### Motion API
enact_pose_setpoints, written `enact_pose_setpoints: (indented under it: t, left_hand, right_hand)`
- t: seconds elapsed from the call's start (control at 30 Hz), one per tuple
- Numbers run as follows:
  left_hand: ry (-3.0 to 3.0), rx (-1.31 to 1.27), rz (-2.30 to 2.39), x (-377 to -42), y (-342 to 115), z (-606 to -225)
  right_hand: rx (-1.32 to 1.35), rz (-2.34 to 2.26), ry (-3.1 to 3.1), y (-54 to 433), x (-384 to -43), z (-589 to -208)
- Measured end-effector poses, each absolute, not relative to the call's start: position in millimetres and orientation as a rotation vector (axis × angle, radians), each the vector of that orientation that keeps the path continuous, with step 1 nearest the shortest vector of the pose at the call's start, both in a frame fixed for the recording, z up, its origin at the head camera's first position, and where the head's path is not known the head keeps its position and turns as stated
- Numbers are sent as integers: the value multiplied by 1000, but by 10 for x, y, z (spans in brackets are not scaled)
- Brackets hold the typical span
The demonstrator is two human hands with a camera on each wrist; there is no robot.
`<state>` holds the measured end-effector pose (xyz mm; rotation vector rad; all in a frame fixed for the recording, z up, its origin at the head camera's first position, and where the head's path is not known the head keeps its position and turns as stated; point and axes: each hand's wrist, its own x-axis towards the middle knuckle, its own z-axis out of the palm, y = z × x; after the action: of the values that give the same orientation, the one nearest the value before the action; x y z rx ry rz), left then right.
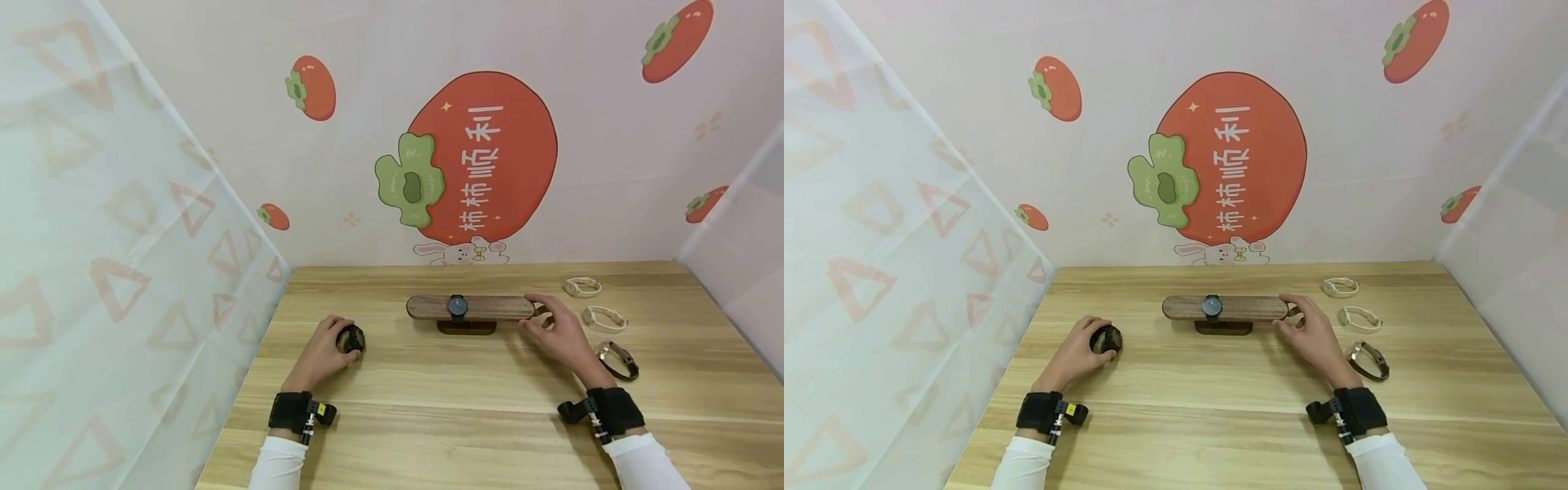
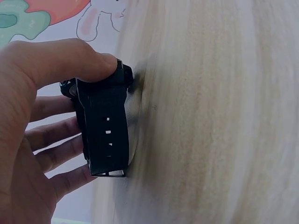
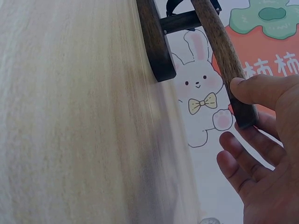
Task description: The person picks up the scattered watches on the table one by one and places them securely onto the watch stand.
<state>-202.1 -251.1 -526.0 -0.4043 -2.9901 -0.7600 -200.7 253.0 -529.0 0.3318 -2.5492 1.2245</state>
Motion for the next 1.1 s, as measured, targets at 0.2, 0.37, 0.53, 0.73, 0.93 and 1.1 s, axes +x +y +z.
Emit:
enact_pose_setpoints:
  t: [0.2,0.37,0.53,0.73,0.93,1.1]
  left_hand:
    - [-2959,-399,-771,-2038,-2495,-5256]
    - [-2943,-388,-794,-2059,-2458,-5245]
    - [-2911,-401,-835,-2077,-2419,-5234]
    - [-2871,-423,-886,-2096,-2365,-5206]
    - [-2784,-464,-981,-2118,-2311,-5201]
    - [-2728,-483,-1030,-2149,-2262,-5221]
  right_hand:
    - [335,1219,-2555,2523,-1998,-5268]
    - [331,1225,-2554,2516,-1995,-5257]
    - [325,1227,-2557,2519,-2000,-5262]
    - [325,1230,-2558,2525,-1998,-5262]
    - [316,1233,-2557,2529,-1995,-5261]
    - [317,1237,-2556,2525,-2004,-5276]
